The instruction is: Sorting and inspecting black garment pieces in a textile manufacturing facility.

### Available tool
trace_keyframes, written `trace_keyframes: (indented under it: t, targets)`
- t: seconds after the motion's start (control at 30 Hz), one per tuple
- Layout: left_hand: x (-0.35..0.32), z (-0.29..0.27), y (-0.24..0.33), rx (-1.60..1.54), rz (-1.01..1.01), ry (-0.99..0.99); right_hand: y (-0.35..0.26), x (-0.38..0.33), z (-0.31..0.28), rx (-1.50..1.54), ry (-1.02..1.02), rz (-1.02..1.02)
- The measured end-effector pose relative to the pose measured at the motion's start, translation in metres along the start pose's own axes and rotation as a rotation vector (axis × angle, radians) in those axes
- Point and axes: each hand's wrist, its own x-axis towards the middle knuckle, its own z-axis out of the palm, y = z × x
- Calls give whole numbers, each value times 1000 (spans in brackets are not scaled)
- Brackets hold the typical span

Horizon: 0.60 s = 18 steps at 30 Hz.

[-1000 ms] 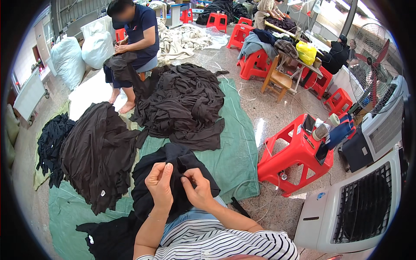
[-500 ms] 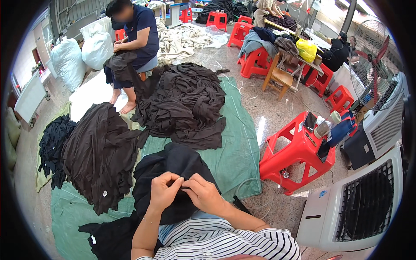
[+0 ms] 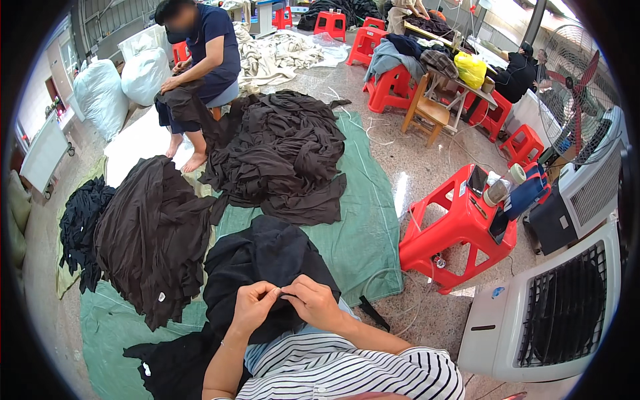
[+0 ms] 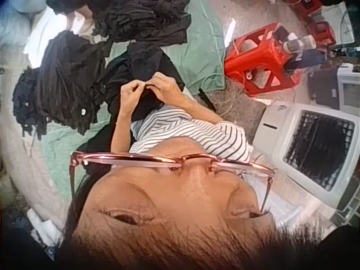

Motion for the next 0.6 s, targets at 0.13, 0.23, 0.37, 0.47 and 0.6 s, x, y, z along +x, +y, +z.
trace_keyframes:
  t: [0.13, 0.23, 0.37, 0.47, 0.6]
  targets:
    - [-8, 6, -5, 54, 42, 56, 3, -4, -2, 58, -39, 16]
    - [-13, 7, 1, 15, 13, 56, 9, -6, 0, 126, -63, 32]
    - [-18, 4, -8, -231, -110, -13, 6, -9, -2, 167, -80, 80]
    - [-18, 5, -11, -300, -117, -37, 7, -12, -4, 159, -64, 89]
    - [-18, 7, -13, -443, -179, 7, 5, -14, -6, 152, -78, 84]
